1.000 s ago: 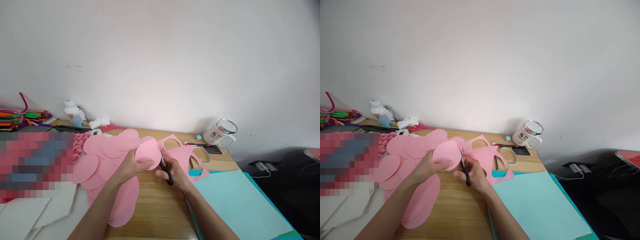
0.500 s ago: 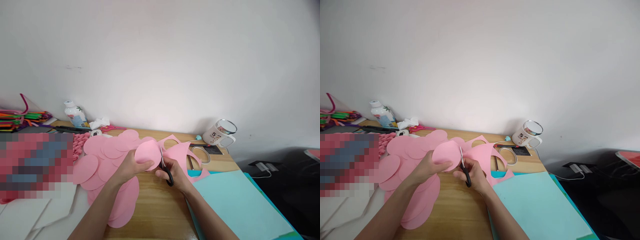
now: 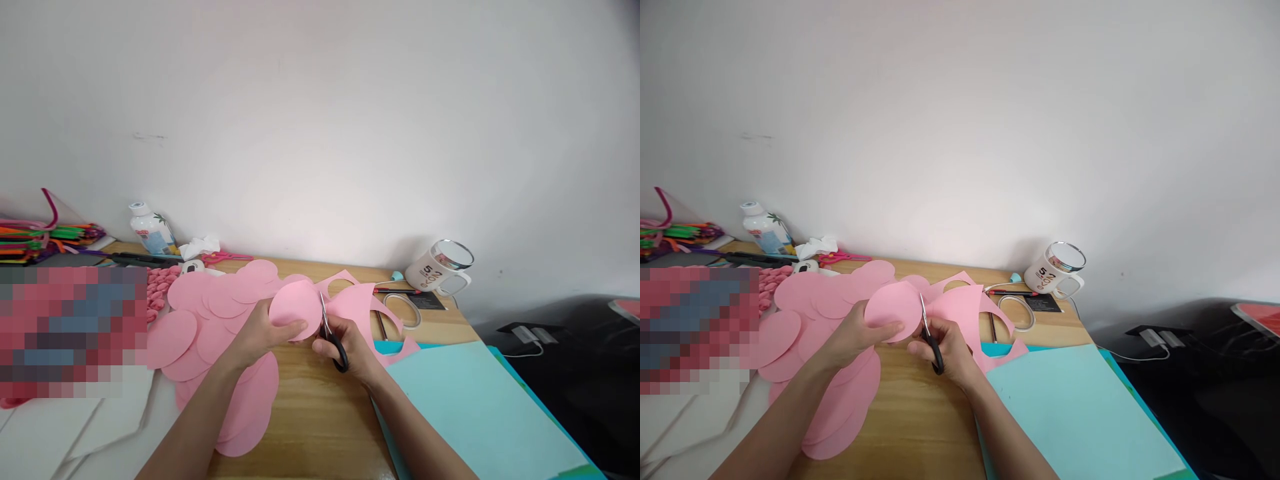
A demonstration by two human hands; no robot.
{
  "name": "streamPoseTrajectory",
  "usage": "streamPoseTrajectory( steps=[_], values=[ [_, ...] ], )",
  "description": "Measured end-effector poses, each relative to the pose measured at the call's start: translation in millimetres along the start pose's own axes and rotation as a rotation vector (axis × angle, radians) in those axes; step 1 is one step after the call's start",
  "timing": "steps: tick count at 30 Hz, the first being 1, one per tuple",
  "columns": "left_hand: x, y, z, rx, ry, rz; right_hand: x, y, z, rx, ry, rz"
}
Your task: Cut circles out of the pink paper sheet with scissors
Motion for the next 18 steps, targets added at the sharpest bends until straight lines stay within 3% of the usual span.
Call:
streamPoseTrajectory(
  steps=[8,18],
  values=[
    [0.2,1.1,3.5,-0.15,-0.044,0.009,0.6,2.0,-0.9,-0.032,0.0,-0.006],
    [1.6,-0.1,3.2,-0.158,-0.041,0.033,0.3,1.1,0.4,-0.034,-0.006,0.002]
  ],
)
Point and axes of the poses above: each hand's wrist, its own x-axis towards the middle knuckle, its own z-axis out of the palm, y = z × x, the point moved 7 cm from there along x, towards the middle knuckle, and after that the axes turned 2 degrees about -x, right-handed, at the moved point
